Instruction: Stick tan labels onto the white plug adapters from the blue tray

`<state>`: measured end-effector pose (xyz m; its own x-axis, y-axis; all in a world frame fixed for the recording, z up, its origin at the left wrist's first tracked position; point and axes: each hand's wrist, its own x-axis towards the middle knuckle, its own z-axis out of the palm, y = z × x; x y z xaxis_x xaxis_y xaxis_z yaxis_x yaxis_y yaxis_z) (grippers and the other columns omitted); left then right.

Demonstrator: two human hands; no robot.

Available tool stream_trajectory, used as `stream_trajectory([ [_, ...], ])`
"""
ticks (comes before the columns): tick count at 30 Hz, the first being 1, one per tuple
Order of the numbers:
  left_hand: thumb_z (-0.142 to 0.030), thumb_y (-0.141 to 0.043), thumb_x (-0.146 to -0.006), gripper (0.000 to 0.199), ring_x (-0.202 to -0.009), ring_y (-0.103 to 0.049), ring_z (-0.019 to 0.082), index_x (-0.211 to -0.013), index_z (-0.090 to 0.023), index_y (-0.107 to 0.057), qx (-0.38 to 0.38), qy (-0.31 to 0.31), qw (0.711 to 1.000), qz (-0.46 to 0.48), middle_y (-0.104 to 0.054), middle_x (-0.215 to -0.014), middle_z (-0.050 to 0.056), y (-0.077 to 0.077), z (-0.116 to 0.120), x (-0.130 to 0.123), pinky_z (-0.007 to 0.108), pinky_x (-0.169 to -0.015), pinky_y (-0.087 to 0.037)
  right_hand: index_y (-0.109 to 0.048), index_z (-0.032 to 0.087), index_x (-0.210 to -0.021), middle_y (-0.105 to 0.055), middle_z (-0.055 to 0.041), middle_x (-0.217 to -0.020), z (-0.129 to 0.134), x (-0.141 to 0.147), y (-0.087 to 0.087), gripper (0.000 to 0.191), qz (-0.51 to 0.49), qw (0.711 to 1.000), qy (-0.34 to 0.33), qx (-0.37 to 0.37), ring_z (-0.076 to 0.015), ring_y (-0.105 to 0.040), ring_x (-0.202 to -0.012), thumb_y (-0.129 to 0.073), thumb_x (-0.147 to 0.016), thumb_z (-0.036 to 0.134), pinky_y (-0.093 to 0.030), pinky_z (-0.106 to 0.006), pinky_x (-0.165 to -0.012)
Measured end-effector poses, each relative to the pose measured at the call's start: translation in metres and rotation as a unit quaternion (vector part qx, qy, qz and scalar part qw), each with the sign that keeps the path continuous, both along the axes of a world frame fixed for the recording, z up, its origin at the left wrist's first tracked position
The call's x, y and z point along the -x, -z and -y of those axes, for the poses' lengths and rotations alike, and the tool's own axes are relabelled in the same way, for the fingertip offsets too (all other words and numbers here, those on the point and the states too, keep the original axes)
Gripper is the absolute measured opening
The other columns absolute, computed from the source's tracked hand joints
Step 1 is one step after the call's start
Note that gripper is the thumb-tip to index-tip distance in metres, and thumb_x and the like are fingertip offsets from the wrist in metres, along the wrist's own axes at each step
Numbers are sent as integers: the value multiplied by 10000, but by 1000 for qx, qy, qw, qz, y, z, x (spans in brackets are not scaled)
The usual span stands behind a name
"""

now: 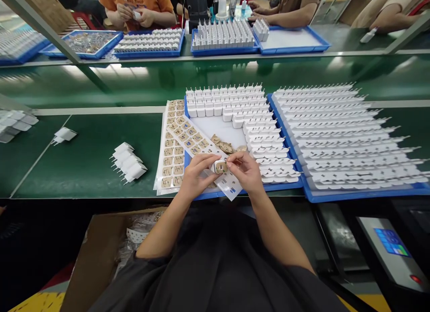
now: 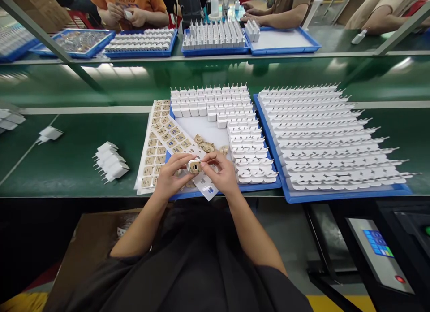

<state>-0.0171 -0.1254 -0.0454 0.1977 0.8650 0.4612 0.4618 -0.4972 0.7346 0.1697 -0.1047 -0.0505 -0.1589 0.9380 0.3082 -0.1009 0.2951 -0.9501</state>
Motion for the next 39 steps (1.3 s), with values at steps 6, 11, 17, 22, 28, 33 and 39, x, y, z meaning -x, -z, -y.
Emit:
stream_trajectory([
  [6, -274, -718, -854, 404, -1106, -625, 242, -1252, -285, -650, -11, 3, 1000, 1, -672, -1175, 69, 1, -1, 0, 417, -960, -523, -643, 251, -893, -623, -9, -856, 0, 1, -2, 53, 23, 1000, 16, -8, -163, -606, -788, -661, -888, 301, -537, -327, -761],
  [11, -270, -709, -856, 382, -1100, -626, 247, -1235, -282, -659, -13, -2, 1000, -7, -677, -1158, 72, 1, -1, -1, 412, -947, -526, -638, 250, -901, -630, -11, -861, 2, 2, -3, 73, 60, 997, 35, -22, -167, -620, -778, -671, -881, 312, -544, -333, -746],
  [17, -229, -713, -846, 392, -1092, -621, 240, -1231, -278, -654, -26, -1, 1000, -9, -674, -1154, 66, 0, -1, -2, 417, -961, -510, -644, 253, -902, -634, 1, -855, 4, 3, -4, 90, 71, 996, 50, -31, -160, -627, -779, -716, -853, 274, -542, -320, -749],
  [22, -229, -706, -851, 378, -1082, -627, 238, -1223, -273, -656, -32, -4, 999, -18, -680, -1151, 67, -1, -1, -2, 420, -956, -511, -634, 244, -898, -644, -5, -855, 5, 4, -7, 75, 103, 991, 67, -53, -160, -632, -776, -696, -870, 274, -552, -325, -755],
  [28, -228, -705, -850, 362, -1081, -626, 238, -1206, -276, -662, -29, -6, 999, -18, -682, -1140, 65, -1, -2, -3, 415, -930, -532, -618, 242, -885, -658, -6, -836, 6, 7, -10, 61, 146, 981, 88, -92, -156, -634, -724, -668, -889, 277, -548, -329, -717],
  [33, -255, -720, -841, 335, -1090, -622, 233, -1173, -259, -673, -9, -19, 1000, 17, -668, -1142, 80, 0, 1, -2, 349, -828, -584, -625, 257, -916, -610, -19, -830, 7, 7, -8, 69, 174, 966, 153, -115, -167, -583, -719, -675, -878, 286, -523, -328, -654],
  [39, -299, -763, -803, 375, -1137, -601, 230, -1156, -254, -643, 32, -35, 992, 115, -618, -1190, 83, 2, 4, 0, 276, -749, -606, -593, 279, -1109, -590, -41, -1031, 8, 6, -11, 274, 64, 997, 29, -25, -192, -606, -961, -695, -860, 329, -561, -306, -735],
])
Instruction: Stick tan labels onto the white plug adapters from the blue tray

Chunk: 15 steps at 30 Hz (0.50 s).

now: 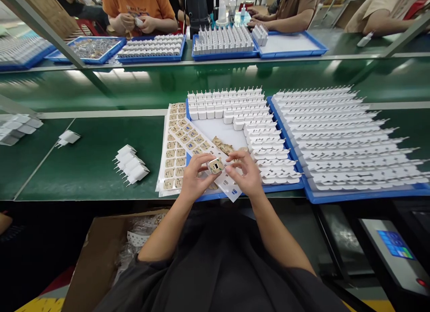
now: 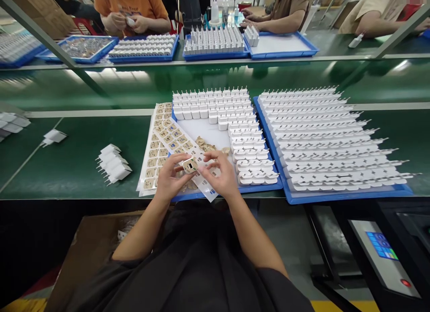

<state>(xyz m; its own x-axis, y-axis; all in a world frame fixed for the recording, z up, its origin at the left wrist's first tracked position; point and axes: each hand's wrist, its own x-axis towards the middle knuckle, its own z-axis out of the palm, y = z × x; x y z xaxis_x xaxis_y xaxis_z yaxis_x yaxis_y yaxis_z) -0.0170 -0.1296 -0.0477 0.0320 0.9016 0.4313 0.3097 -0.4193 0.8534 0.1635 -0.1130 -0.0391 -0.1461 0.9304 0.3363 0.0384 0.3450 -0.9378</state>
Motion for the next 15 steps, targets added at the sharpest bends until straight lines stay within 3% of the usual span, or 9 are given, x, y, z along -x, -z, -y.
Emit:
stream_trajectory([
  [2, -271, -748, -814, 364, -1143, -596, 227, -1157, -254, -630, -2, 15, 1000, 17, -603, -1191, 84, 1, 0, 0, 279, -761, -605, -586, 282, -1131, -572, -53, -1143, 2, 5, -2, 338, -19, 998, -63, 15, -205, -586, -1054, -732, -826, 307, -568, -320, -790],
  [4, -268, -741, -819, 349, -1149, -592, 227, -1146, -251, -620, -3, 25, 999, 34, -591, -1183, 85, 3, -1, 0, 280, -767, -604, -594, 280, -1114, -568, -54, -1169, 4, 13, -3, 318, -47, 995, -77, 41, -209, -570, -1095, -727, -825, 291, -565, -323, -817],
  [8, -305, -772, -794, 360, -1148, -588, 226, -1105, -247, -601, -13, 4, 999, 45, -568, -1167, 82, 6, -1, 0, 267, -746, -593, -615, 261, -1034, -602, -53, -1111, 7, 26, 2, 186, -127, 987, -60, 81, -220, -564, -1135, -660, -861, 312, -547, -342, -886],
  [10, -302, -754, -810, 348, -1139, -587, 220, -1109, -246, -585, -23, 0, 999, 34, -559, -1171, 84, 7, 0, -1, 275, -751, -592, -598, 262, -1045, -589, -54, -1132, 8, 30, 3, 213, -136, 985, -56, 87, -218, -554, -1155, -666, -851, 317, -538, -335, -897],
  [15, -259, -661, -878, 273, -1120, -588, 217, -1131, -243, -559, -81, 7, 997, -19, -565, -1169, 97, 7, 0, -1, 338, -794, -592, -520, 278, -1016, -534, -42, -1137, 13, 42, 1, 316, -122, 988, -24, 89, -196, -547, -1108, -726, -776, 294, -529, -263, -763],
])
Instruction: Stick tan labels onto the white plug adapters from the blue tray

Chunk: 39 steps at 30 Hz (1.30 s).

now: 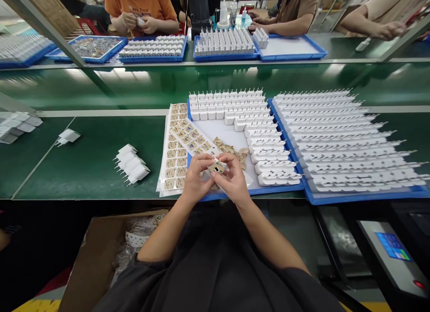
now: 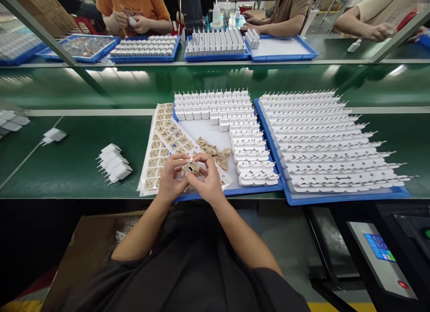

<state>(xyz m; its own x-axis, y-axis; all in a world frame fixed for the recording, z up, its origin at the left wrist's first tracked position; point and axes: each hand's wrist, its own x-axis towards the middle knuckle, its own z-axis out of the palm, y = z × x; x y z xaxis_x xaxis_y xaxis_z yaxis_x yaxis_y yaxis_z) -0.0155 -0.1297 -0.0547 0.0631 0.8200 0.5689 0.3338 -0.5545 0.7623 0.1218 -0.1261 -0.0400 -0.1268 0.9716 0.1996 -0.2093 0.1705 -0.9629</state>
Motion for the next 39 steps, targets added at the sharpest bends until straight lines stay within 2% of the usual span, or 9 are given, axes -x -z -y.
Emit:
stream_trajectory([
  [7, -214, -719, -839, 347, -1087, -608, 222, -1132, -255, -536, -67, -27, 996, -44, -597, -1136, 81, -4, 0, -2, 422, -881, -549, -578, 248, -886, -592, -30, -1005, -2, 8, 0, 34, -54, 996, 64, 6, -188, -576, -1006, -588, -877, 279, -487, -335, -920],
  [18, -153, -713, -831, 367, -1045, -608, 204, -1131, -271, -537, -128, -48, 987, -79, -591, -1132, 62, -10, 1, -4, 417, -904, -527, -610, 242, -848, -612, -25, -1001, 2, 9, -4, 57, -107, 992, 60, 23, -189, -580, -984, -632, -806, 211, -495, -326, -882],
  [23, -186, -764, -804, 427, -1092, -613, 221, -1155, -262, -534, -79, -16, 997, -13, -593, -1152, 79, -2, 0, -2, 401, -869, -553, -662, 248, -898, -642, -20, -1055, -1, -5, -4, 137, -106, 994, 0, 20, -201, -591, -1078, -620, -801, 161, -474, -359, -954],
  [26, -185, -771, -798, 428, -1095, -614, 221, -1156, -262, -548, -59, 2, 998, 8, -603, -1156, 86, -1, 0, -2, 366, -826, -568, -671, 255, -957, -660, -33, -1089, -7, -19, -9, 129, -19, 999, -40, -21, -219, -601, -1109, -649, -842, 200, -494, -377, -932],
  [29, -191, -767, -799, 418, -1094, -612, 219, -1160, -261, -569, -39, 17, 999, 16, -608, -1152, 85, -1, 1, -2, 339, -801, -578, -673, 259, -970, -678, -45, -1062, -12, -29, -19, 85, 112, 987, 6, -115, -222, -617, -1063, -642, -896, 230, -491, -416, -937],
  [31, -220, -761, -807, 398, -1117, -605, 222, -1161, -259, -583, 0, 20, 999, 34, -597, -1170, 87, 0, 2, -2, 310, -777, -587, -679, 263, -946, -684, -46, -1044, -12, -32, -25, 95, 184, 958, 49, -213, -225, -609, -1046, -655, -889, 191, -472, -438, -959],
  [34, -294, -738, -830, 376, -1135, -603, 225, -1173, -254, -589, 80, 21, 994, 76, -585, -1204, 87, 2, 2, -1, 278, -755, -594, -677, 267, -906, -686, -42, -1015, -8, -33, -30, 106, 206, 926, 22, -316, -231, -612, -1011, -688, -860, 173, -489, -441, -932],
  [36, -335, -725, -840, 382, -1108, -618, 218, -1187, -251, -588, 114, 11, 989, 93, -599, -1201, 83, 1, 1, -1, 272, -756, -594, -654, 262, -913, -680, -34, -952, -9, -32, -27, 51, 154, 945, -6, -288, -217, -638, -934, -658, -890, 217, -528, -411, -861],
  [39, -362, -719, -846, 410, -1092, -626, 216, -1222, -248, -601, 112, -31, 991, 68, -628, -1203, 84, -7, 2, 1, 274, -784, -580, -624, 247, -973, -670, -28, -892, -19, -33, -17, 63, 141, 974, 74, -164, -192, -655, -839, -592, -939, 289, -550, -357, -778],
])
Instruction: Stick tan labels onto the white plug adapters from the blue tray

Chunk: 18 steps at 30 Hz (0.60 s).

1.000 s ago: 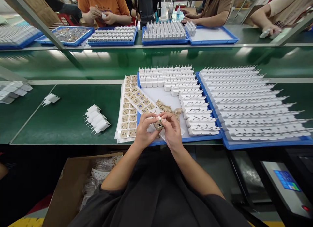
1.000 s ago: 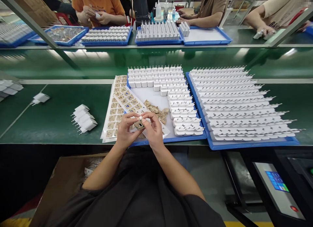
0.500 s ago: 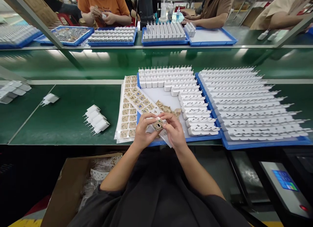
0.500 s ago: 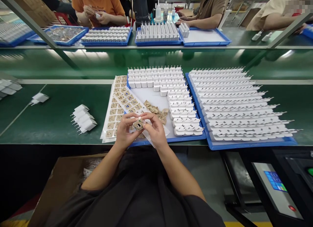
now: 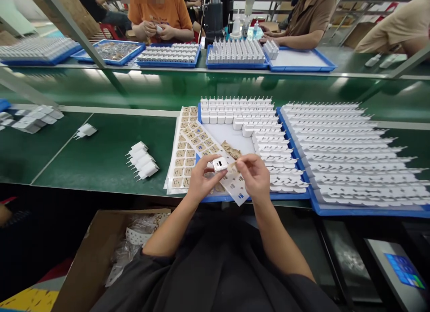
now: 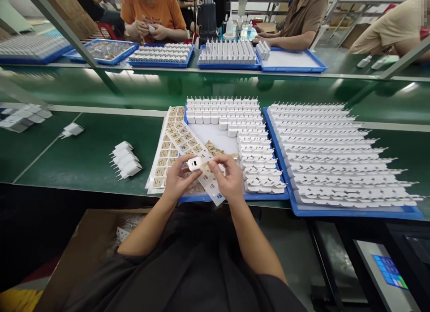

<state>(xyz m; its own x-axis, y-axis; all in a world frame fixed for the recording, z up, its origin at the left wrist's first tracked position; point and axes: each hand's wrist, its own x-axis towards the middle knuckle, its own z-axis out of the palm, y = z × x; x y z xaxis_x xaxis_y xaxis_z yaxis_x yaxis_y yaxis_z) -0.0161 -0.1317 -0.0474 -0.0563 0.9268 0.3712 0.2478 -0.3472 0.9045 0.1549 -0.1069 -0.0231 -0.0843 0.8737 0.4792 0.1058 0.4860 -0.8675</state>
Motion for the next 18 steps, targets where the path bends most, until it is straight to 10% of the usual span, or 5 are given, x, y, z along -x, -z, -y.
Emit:
stream_trajectory([
  [6, -398, -669, -888, 517, -945, -610, 182, -1373, -252, -564, -76, -166, 968, -174, -622, -1109, 71, -17, 21, 46, 322, -870, -513, -647, 213, -1038, -706, -95, -1028, -29, -4, 26, 176, 277, 956, 99, -16, -275, -640, -981, -545, -929, 307, -512, -453, -896],
  [13, -427, -618, -913, 426, -1056, -555, 293, -1295, -240, -647, -5, -263, 830, -492, -680, -1037, 102, 13, 54, 143, 445, -945, -359, -652, 219, -1045, -665, -101, -1103, -26, -2, 29, 177, 287, 950, 90, -81, -266, -608, -1081, -513, -937, 244, -473, -445, -970],
  [18, -391, -581, -930, 407, -1122, -485, 332, -1307, -249, -643, 39, -266, 792, -548, -634, -1147, 138, 27, 55, 168, 457, -925, -338, -655, 219, -1002, -693, -85, -1066, -26, 0, 26, 159, 303, 946, 81, -86, -261, -625, -1042, -511, -935, 214, -456, -448, -952],
])
